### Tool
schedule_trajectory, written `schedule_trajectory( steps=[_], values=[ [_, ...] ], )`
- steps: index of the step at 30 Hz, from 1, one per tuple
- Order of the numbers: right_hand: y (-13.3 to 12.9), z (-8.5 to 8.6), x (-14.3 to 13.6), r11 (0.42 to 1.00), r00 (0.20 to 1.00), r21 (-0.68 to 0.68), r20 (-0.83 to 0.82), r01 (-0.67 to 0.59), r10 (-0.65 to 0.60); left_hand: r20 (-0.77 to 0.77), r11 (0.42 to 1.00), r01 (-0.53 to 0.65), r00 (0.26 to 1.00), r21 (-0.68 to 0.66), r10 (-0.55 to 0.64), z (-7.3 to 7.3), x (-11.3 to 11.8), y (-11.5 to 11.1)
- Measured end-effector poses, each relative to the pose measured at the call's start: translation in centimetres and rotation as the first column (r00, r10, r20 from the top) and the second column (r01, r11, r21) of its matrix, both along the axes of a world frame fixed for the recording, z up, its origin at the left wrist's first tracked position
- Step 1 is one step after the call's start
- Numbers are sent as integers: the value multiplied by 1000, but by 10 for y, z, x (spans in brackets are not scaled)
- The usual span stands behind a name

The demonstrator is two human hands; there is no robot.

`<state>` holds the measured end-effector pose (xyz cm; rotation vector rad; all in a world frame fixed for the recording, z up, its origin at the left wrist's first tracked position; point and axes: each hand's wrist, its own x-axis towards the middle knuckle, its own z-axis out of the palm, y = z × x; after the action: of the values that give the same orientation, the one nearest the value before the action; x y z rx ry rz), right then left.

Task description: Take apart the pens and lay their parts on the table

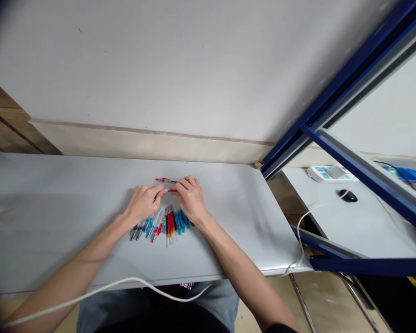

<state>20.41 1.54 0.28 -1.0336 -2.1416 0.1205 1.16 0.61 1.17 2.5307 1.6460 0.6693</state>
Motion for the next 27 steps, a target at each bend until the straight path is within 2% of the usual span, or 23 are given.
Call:
schedule_trajectory(
  steps=[6, 11, 13, 18, 22, 25, 27],
  values=[
    [-3, 2, -1, 1000, 999, -12, 31, 14, -14, -16, 1000, 14, 1000, -24, -14, 0, 0, -1],
    [-1, 8, 3, 992, 984, -90, 147, -90, 102, -18, 1000, 9, 1000, -15, -9, -2, -5, 2],
    [0, 6, 3, 992, 979, -85, 174, -93, 106, -22, 1000, 13, 1000, -12, -13, -3, -6, 3],
    [5, -2, 5, 999, 997, -18, 73, -36, 37, -10, 999, 34, 999, -14, -34, -5, -3, 2],
    [6, 0, 9, 1000, 1000, -5, 1, 23, -23, 0, 999, 36, 999, -19, -36, -3, -2, 0],
    [3, 3, 8, 999, 999, -42, 50, -5, 7, -8, 998, 56, 998, -1, -56, -2, -4, 1],
    [0, 5, 5, 997, 993, -68, 107, -41, 49, -20, 992, 107, 994, 61, -106, -2, -6, 4]
  ],
)
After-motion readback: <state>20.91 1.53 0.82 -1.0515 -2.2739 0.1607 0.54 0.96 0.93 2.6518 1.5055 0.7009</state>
